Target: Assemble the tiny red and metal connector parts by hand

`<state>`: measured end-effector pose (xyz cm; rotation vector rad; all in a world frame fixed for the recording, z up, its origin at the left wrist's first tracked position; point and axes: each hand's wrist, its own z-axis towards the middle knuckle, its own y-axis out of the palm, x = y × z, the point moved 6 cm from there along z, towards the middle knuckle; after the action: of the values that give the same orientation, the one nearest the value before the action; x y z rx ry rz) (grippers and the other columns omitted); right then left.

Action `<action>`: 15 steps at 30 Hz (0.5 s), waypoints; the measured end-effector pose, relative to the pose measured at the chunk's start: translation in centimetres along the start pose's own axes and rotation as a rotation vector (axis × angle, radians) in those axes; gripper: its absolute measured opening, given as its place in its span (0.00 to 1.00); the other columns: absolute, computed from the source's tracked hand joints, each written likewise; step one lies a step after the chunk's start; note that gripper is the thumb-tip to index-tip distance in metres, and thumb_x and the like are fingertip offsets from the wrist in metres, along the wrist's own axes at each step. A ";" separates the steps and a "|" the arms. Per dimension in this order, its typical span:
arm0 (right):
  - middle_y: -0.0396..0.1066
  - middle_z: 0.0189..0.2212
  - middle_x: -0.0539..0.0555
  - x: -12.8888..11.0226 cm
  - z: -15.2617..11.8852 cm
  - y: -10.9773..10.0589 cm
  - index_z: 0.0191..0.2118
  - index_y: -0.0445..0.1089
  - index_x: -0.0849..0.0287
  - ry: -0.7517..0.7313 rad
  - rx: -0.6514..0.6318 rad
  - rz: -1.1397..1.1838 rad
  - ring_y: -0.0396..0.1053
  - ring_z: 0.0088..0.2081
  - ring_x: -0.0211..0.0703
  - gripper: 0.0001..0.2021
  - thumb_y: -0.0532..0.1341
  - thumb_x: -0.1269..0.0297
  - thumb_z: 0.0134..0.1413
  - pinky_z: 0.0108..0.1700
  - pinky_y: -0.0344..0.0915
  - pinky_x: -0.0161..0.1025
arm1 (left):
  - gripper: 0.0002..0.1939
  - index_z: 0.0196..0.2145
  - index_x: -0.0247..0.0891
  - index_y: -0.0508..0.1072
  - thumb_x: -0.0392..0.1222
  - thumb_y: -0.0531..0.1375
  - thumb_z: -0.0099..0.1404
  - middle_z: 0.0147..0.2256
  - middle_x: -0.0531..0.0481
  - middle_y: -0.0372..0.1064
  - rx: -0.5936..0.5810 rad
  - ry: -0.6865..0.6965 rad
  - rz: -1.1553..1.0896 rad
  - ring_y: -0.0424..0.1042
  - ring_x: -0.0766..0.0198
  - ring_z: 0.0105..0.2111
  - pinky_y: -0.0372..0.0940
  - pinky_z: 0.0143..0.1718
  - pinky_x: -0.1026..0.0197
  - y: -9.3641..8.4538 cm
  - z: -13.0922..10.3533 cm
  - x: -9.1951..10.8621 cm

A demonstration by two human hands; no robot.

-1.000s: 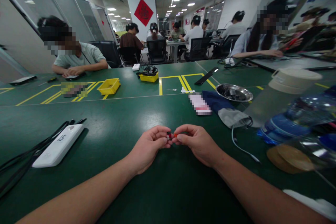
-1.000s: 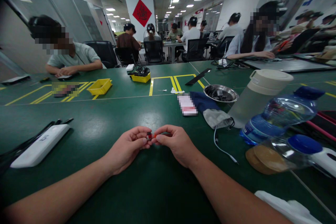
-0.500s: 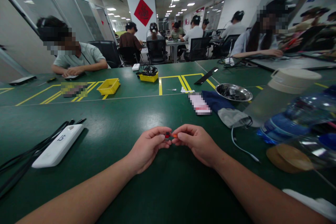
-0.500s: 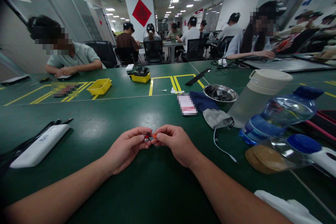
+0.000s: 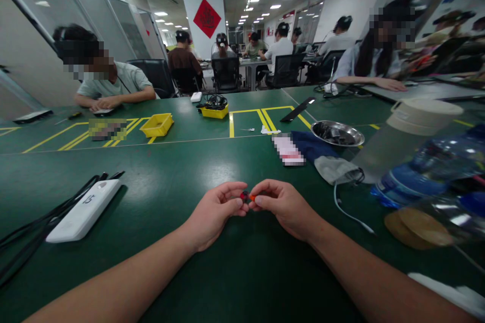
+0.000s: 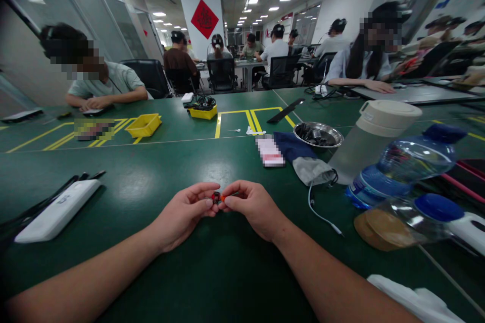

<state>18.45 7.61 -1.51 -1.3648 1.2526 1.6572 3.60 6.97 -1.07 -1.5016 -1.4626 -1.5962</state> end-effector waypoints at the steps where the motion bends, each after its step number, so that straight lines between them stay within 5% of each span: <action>1: 0.76 0.32 0.52 0.0 0.0 0.0 0.36 0.75 0.60 -0.004 0.000 -0.002 0.75 0.34 0.41 0.06 0.67 0.69 0.50 0.40 0.68 0.40 | 0.18 0.49 0.33 0.72 0.31 0.63 0.59 0.35 0.45 0.75 0.005 0.000 -0.005 0.74 0.66 0.34 0.67 0.39 0.64 0.0 0.0 0.0; 15: 0.77 0.33 0.54 -0.1 0.1 -0.1 0.36 0.76 0.60 -0.003 0.020 -0.009 0.74 0.33 0.41 0.07 0.69 0.67 0.47 0.39 0.69 0.41 | 0.11 0.42 0.33 0.74 0.34 0.65 0.59 0.34 0.45 0.75 0.044 0.007 -0.014 0.76 0.65 0.33 0.70 0.37 0.65 -0.5 0.1 -0.2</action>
<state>18.53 7.71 -1.39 -1.3541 1.2558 1.6356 3.27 7.14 -1.45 -1.4630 -1.4976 -1.5661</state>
